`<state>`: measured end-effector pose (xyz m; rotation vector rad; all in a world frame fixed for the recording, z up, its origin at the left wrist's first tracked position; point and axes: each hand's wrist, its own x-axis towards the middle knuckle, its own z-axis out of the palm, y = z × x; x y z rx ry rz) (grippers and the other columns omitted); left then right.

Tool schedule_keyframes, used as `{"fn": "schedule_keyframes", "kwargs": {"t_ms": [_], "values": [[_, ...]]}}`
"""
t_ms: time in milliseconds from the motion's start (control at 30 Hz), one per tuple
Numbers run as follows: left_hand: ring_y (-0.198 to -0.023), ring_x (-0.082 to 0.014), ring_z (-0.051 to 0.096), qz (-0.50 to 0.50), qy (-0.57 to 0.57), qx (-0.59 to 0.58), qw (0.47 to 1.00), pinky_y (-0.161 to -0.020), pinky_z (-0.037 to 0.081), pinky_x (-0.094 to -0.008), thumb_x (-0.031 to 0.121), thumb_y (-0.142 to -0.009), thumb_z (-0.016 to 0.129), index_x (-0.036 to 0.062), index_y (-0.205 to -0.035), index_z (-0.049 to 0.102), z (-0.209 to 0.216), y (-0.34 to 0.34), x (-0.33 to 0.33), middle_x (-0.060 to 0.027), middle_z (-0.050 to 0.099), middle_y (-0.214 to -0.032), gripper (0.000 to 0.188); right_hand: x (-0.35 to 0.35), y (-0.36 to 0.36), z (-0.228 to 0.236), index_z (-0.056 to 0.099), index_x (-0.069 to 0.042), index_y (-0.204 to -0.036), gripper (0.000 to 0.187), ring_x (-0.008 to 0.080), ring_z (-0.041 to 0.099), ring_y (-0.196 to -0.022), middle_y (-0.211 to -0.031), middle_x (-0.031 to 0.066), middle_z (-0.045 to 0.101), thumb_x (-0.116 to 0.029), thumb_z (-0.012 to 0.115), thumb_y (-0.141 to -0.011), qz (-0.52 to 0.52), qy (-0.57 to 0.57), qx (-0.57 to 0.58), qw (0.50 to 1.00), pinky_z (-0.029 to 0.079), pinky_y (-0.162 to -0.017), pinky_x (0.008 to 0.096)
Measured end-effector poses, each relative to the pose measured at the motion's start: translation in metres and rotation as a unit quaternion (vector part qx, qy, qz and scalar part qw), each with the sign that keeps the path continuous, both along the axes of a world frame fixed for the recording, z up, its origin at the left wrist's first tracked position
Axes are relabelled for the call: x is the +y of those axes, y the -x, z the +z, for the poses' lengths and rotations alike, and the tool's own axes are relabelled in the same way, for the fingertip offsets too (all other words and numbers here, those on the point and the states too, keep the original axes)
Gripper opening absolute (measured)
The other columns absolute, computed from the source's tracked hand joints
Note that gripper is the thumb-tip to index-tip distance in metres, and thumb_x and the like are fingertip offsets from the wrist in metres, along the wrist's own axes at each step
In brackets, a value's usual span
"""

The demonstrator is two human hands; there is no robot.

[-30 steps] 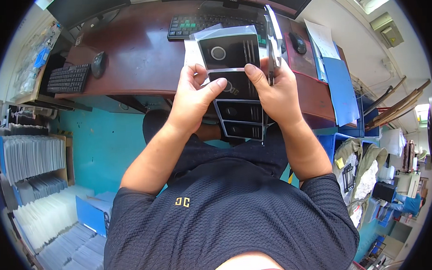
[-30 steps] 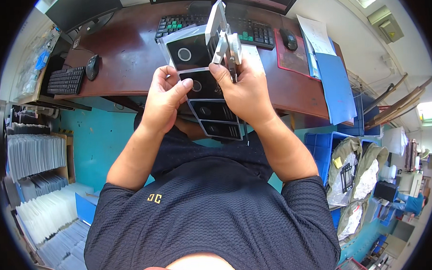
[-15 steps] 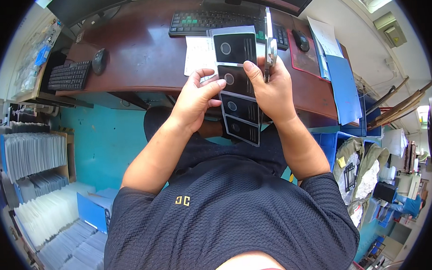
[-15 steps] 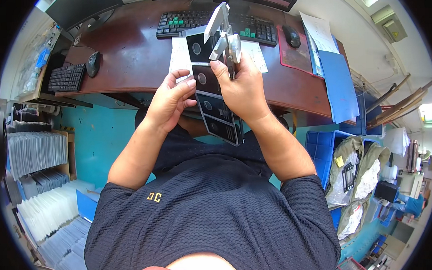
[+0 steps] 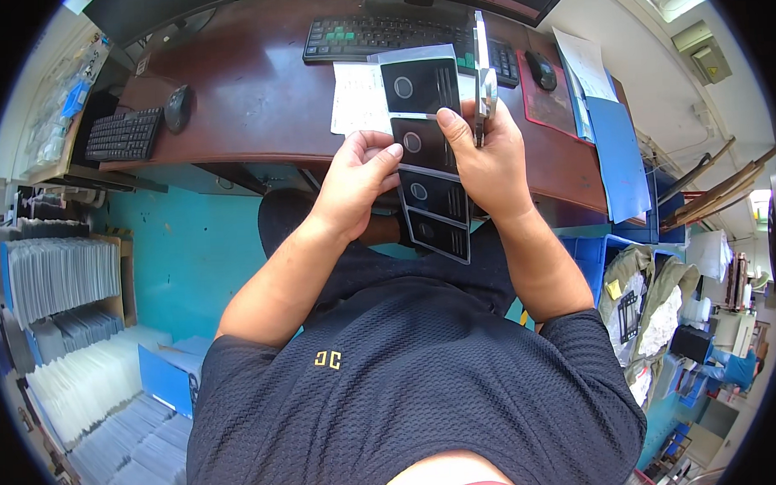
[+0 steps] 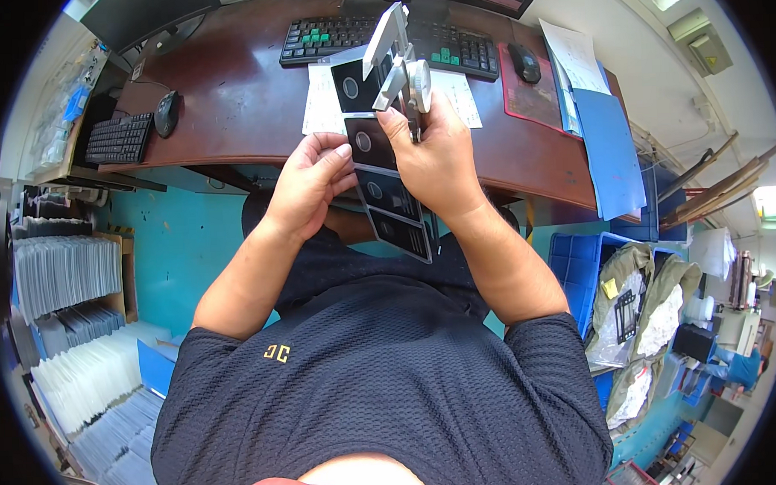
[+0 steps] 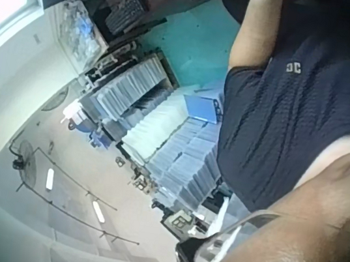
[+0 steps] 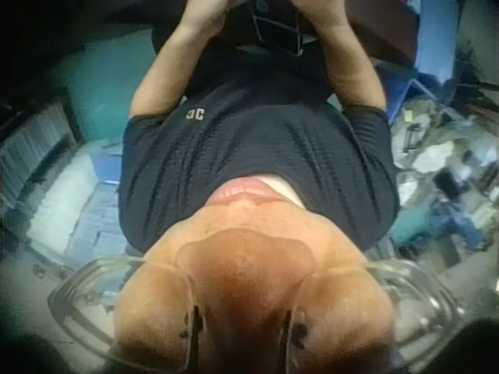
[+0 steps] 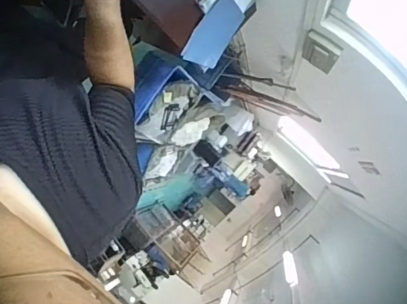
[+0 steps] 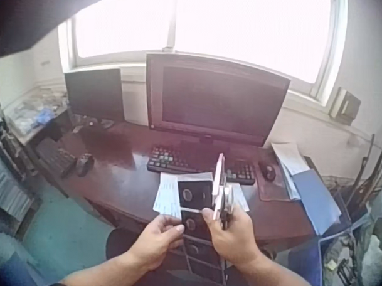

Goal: The person picks up a sheet of plastic panels and a dial caliper, then sits at a desk. They use the caliper to measure the width of the panels and the diameter of the circular cutouts, repeating these measurements across the sheet.

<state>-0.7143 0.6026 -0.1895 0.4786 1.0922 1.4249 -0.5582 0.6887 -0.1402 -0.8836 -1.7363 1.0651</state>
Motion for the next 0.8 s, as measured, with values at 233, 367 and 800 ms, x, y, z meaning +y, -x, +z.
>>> {"fn": "schedule_keyframes", "kwargs": {"t_ms": [233, 367, 800], "values": [[-0.075, -0.0061, 0.059, -0.067, 0.030, -0.043, 0.996, -0.069, 0.053, -0.0234, 0.019, -0.093, 0.071, 0.0073, -0.107, 0.060, 0.005, 0.010, 0.001, 0.0028, 0.063, -0.087, 0.022, 0.000, -0.002, -0.002, 0.058, -0.002, -0.098, 0.022, 0.0032, 0.047, -0.070, -0.079, -0.0044, 0.056, -0.019, 0.072, -0.094, 0.008, 0.015, -0.001, 1.000, 0.040, -0.060, 0.0202], [-0.088, -0.0091, 0.063, -0.105, 0.008, -0.007, 0.994, -0.078, 0.051, -0.0241, 0.023, -0.090, 0.076, 0.0035, -0.116, 0.064, 0.005, 0.007, 0.000, -0.0018, 0.069, -0.101, 0.035, -0.001, -0.001, -0.001, 0.059, -0.002, -0.099, 0.024, 0.0043, 0.049, -0.072, -0.081, -0.0036, 0.057, -0.021, 0.072, -0.094, 0.014, 0.039, 0.007, 0.999, 0.042, -0.064, 0.0209], [-0.101, -0.0143, 0.065, -0.079, -0.100, -0.039, 0.991, -0.091, 0.053, -0.0320, 0.016, -0.094, 0.069, 0.0010, -0.122, 0.060, -0.004, 0.002, -0.007, -0.0067, 0.069, -0.111, 0.033, 0.018, -0.006, -0.011, 0.063, -0.001, -0.095, 0.034, 0.0070, 0.051, -0.073, -0.079, -0.0010, 0.060, -0.034, 0.071, -0.095, 0.006, 0.037, 0.023, 0.999, 0.044, -0.068, 0.0240]]}}
